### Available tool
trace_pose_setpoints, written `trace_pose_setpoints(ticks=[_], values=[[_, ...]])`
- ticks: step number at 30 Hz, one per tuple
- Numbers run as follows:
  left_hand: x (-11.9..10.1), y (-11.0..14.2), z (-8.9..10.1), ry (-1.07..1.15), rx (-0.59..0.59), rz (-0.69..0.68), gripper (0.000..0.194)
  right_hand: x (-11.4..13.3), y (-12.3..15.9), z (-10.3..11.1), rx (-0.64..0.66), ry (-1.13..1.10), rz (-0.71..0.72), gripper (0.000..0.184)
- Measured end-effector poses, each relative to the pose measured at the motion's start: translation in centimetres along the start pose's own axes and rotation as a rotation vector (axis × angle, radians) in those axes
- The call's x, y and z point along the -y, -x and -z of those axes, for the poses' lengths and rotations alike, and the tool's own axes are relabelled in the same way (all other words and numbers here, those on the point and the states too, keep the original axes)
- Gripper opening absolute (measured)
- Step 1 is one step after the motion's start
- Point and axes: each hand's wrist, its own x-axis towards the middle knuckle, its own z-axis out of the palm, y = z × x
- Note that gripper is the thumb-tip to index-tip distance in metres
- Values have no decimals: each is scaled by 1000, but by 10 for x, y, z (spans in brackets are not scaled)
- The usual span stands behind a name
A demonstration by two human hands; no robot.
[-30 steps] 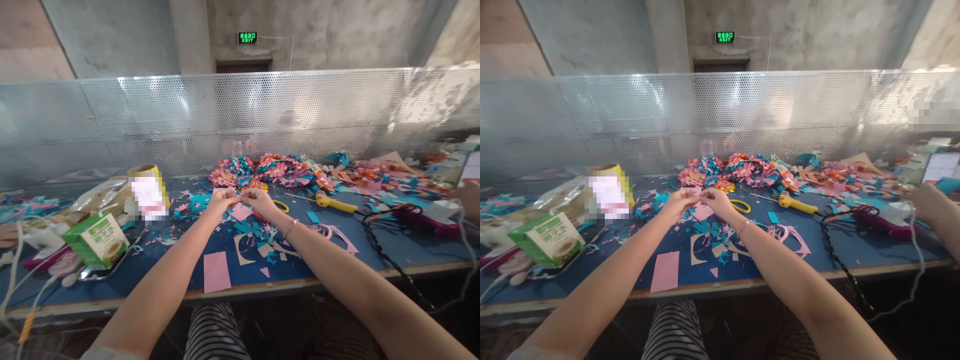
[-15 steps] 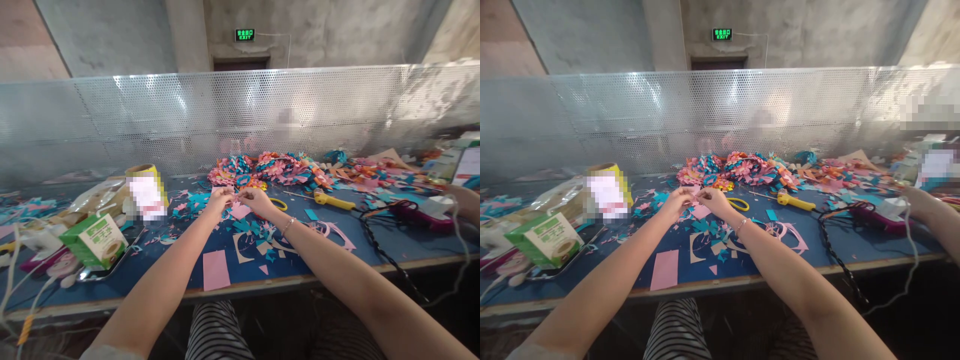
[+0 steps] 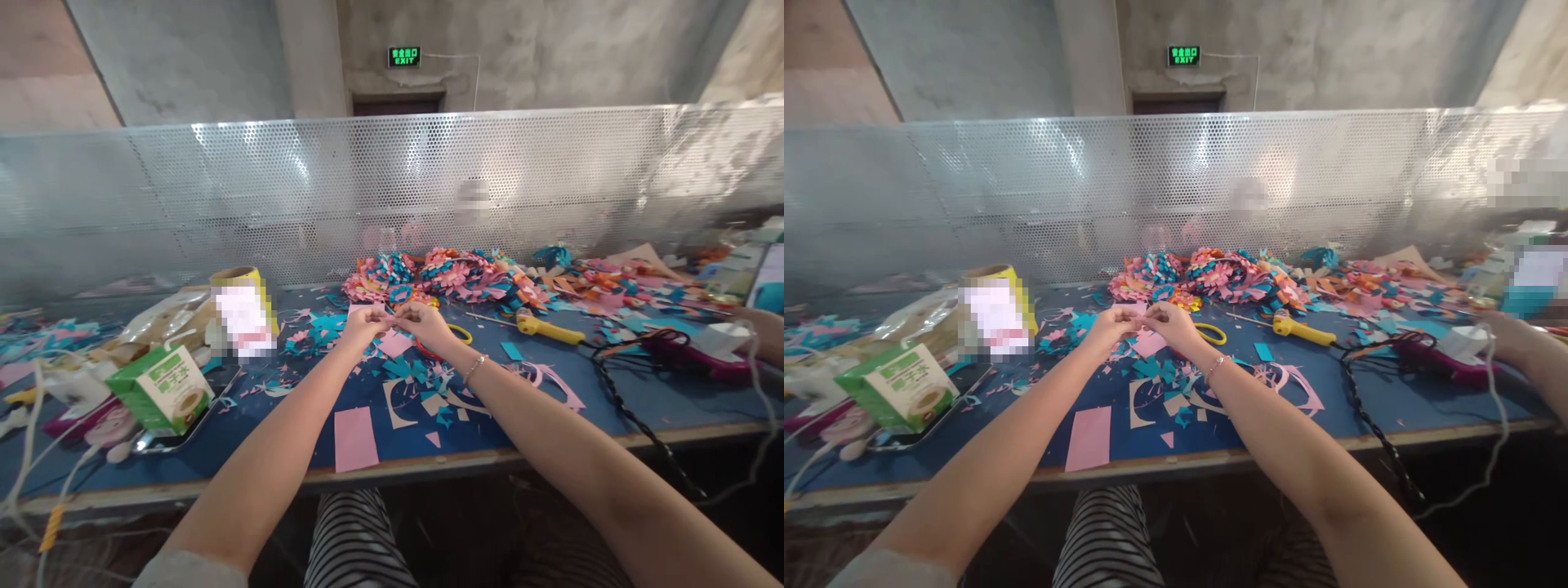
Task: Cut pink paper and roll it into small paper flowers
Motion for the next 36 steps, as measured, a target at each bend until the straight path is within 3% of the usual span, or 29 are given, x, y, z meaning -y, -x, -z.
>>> trace_pose_setpoints(ticks=[5, 13, 17, 25, 30, 36], values=[[-6, -7, 12, 81, -79, 20, 17, -5, -3, 3, -26, 24, -2, 18], [-29, -22, 64, 52, -538, -172, 15, -4, -2, 8, 17, 146, -35, 5], [-33, -18, 76, -20, -483, -38, 20, -4, -1, 8, 42, 318, -13, 10], [-12, -25, 93, -492, -307, 87, 9, -14, 4, 14, 230, 863, 26, 27], [-7, -28, 95, -731, -323, 73, 10, -13, 6, 14, 302, 920, -35, 31], [-12, -25, 91, -925, -256, 101, 18, -3, 8, 11, 351, 922, -54, 32]])
